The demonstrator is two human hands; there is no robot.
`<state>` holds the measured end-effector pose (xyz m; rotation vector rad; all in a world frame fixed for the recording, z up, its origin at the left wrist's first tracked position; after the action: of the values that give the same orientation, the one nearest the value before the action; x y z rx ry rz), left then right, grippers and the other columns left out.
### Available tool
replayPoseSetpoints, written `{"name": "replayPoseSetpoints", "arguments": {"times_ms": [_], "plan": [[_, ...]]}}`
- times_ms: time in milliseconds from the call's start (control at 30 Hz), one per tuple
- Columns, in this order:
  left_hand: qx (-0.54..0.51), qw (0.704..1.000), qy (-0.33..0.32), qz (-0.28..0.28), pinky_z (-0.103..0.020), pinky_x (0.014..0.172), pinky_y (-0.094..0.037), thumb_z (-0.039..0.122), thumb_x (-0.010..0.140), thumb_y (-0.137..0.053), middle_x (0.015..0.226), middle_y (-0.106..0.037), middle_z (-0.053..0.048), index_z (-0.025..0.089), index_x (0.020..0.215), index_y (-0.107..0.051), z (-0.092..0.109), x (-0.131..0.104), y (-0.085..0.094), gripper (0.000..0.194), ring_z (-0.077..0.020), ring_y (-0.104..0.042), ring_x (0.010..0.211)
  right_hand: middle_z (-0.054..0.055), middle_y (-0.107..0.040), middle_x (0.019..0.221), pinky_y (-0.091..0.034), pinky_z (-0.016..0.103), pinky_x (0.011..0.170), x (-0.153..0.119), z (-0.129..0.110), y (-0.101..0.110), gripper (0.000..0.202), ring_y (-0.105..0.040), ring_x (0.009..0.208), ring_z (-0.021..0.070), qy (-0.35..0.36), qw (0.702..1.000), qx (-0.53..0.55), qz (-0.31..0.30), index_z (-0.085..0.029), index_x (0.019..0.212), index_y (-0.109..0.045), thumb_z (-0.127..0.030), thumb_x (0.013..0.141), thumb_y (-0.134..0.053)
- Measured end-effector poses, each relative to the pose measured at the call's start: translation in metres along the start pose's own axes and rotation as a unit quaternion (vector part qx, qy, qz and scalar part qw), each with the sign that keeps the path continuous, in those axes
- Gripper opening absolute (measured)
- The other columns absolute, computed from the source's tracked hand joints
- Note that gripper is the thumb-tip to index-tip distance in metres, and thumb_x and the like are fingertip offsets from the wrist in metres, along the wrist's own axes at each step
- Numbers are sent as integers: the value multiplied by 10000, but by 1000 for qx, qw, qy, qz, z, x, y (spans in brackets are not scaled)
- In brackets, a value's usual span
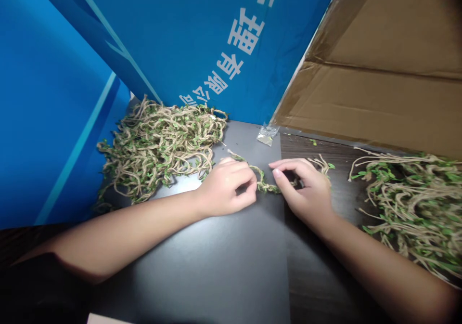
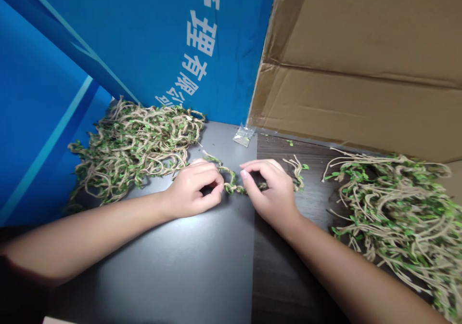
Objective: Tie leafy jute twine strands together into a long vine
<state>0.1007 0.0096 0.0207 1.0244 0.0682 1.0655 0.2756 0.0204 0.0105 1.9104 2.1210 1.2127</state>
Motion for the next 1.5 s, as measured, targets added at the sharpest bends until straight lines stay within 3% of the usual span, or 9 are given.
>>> {"name": "replayPoseSetpoints", "arguments": {"times_ms": [100, 200, 533, 700, 933, 1133, 1300, 1500], "plan": [[-4, 1000, 3, 12, -319, 765, -434, 207, 966, -550, 751, -651, -14, 179, 810, -628, 1, 0, 3, 177, -140, -560, 698, 33, -774, 965, -497, 430, 899, -2, -15, -9, 37, -699, 926, 209, 88, 993, -29, -73, -240, 953, -690, -250, 982, -670], [-12, 1000, 11, 14, -319, 775, -438, 210, 975, -546, 770, -666, -19, 179, 816, -628, 1, 0, 4, 182, -140, -588, 721, 32, -765, 960, -459, 461, 947, -6, -18, -19, 89, -681, 939, 221, 122, 982, -61, -128, -239, 1015, -685, -316, 973, -701], [-31, 999, 12, -23, -353, 851, -461, 358, 1023, -611, 908, -719, -58, 171, 941, -676, -2, 0, -2, 214, -184, -648, 878, 9, -750, 900, -475, 423, 949, -10, -15, -23, 46, -654, 846, 188, 158, 978, -70, -119, -233, 1034, -660, -210, 1000, -641], [-35, 999, 3, 7, -338, 839, -488, 254, 1005, -592, 919, -691, -68, 158, 940, -687, -1, 0, 1, 150, -179, -641, 885, 16, -741, 896, -482, 386, 864, -9, -14, -22, 38, -650, 836, 190, 142, 982, -59, -112, -231, 1033, -657, -211, 1013, -632], [-1, 997, 27, 71, -281, 710, -476, 253, 988, -642, 814, -611, -39, 167, 979, -782, -3, -2, 12, 165, -141, -597, 751, 37, -731, 940, -486, 340, 778, -11, -13, -22, 78, -633, 827, 181, 133, 982, -68, -113, -209, 1081, -661, -203, 1036, -598], [-12, 995, 42, 85, -256, 710, -501, 212, 988, -668, 788, -765, 22, 201, 1076, -793, -7, -4, 11, 153, -104, -658, 654, 51, -694, 939, -501, 312, 759, -10, -12, -22, 146, -627, 844, 179, 120, 984, -66, -115, -199, 1130, -665, -192, 1058, -538], [-16, 993, 55, 101, -263, 794, -561, 189, 975, -666, 1004, -817, -21, 173, 1155, -786, -10, -4, 13, 217, -123, -726, 757, 40, -665, 906, -490, 283, 710, -13, -9, -23, 165, -634, 796, 158, 103, 985, -61, -122, -196, 1155, -667, -213, 1061, -532], [-12, 995, 33, 96, -321, 1000, -565, 154, 1009, -587, 1295, -757, -78, 178, 1388, -679, -9, -5, 13, 391, -189, -739, 1156, 10, -621, 821, -434, 268, 653, -14, -10, -23, 139, -595, 709, 131, 96, 984, -78, -125, -190, 1102, -679, -242, 1054, -560]]}}
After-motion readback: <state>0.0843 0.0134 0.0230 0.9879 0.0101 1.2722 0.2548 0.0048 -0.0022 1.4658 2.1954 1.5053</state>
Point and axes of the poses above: each hand's wrist, its own x-axis towards the middle knuckle, its own y-axis out of the back of the hand, z = x × y, the point moved 7 cm from there along x, towards the middle knuckle
